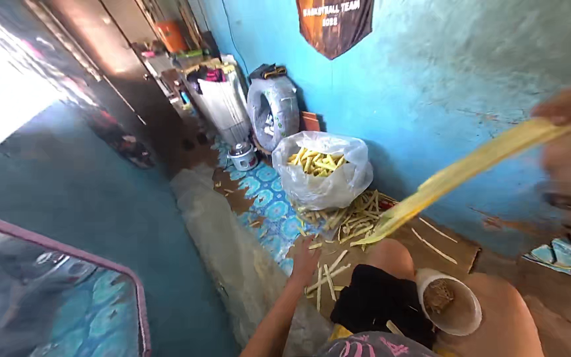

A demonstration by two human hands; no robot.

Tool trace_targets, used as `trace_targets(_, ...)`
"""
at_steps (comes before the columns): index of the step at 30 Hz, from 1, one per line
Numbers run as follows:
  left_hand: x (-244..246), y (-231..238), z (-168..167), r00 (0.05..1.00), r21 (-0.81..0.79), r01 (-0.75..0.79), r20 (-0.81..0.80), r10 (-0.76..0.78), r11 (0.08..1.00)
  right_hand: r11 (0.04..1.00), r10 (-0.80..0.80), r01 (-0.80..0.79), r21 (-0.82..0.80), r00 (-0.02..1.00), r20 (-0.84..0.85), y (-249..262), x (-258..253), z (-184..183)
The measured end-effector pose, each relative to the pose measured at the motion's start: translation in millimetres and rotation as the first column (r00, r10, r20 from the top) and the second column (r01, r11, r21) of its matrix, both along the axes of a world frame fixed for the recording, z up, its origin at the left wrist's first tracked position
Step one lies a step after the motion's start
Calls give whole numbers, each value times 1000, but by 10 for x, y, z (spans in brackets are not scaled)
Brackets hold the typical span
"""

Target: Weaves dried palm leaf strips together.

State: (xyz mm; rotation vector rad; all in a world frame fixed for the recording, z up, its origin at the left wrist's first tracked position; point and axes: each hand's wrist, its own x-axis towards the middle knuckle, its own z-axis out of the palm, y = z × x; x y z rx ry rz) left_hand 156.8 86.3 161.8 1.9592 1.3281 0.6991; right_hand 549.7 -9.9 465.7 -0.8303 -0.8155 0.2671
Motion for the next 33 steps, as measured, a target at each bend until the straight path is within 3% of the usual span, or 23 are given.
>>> trace_targets(3, 588, 56, 1185, 898, 368, 93, 370, -238, 925, 919, 385, -383, -88, 923, 0, 25, -926, 154)
trace_targets(5, 789, 64, 1775, 771, 410, 229, 478, -422, 883, 759, 643, -633, -151, 766, 20, 79, -1208, 25)
trace_targets(7, 899, 43, 2168, 614, 318, 521, 504, -607, 792, 526, 846, -835, -160, 534, -3, 90, -1300, -41)
trace_targets(8, 950, 15, 2271, 499, 214, 705, 528, -687, 676, 412, 909, -900, -144, 416, -2, 65, -1279, -30)
trace_targets(10, 1109, -64, 2349, 178, 36, 968, 605, -776, 250, 275, 961, -956, -99, 276, 8, 2, -1126, 69)
trace_targets(12, 1337, -167, 2330, -36, -11, 998, 716, -697, -62, 249, 968, -966, -66, 249, 12, 9, -876, 133)
trace_targets(13, 1442, -181, 2281, -44, -35, 993, 774, -631, -112, 276, 961, -960, -51, 277, -2, 44, -754, 119)
trace_targets(14, 1518, -187, 2232, 25, -79, 995, 810, -586, -66, 338, 940, -940, -46, 339, -26, 97, -647, 63)
trace_targets(15, 1591, -204, 2186, 154, -150, 987, 827, -540, 53, 433, 898, -899, -61, 437, -59, 166, -546, -32)
trace_targets(17, 1813, -222, 2047, 374, -287, 922, 829, -416, 259, 644, 721, -738, -202, 673, -163, 317, -325, -316)
trace_targets(18, 1935, -203, 1936, 436, -329, 889, 822, -367, 318, 694, 616, -652, -304, 757, -217, 387, -200, -510)
trace_targets(21, 2199, -114, 1587, 556, -404, 792, 788, -266, 457, 670, 402, -542, -507, 839, -365, 463, 59, -1147)
trace_targets(25, 2371, -90, 1356, 628, -486, 700, 768, -126, 524, 735, 219, -440, -516, 874, -433, 321, -60, -1592)
trace_targets(33, 2550, -38, 1312, 760, -663, 527, 648, 56, 532, 792, 166, -331, -513, 925, -342, 284, -83, -1891)
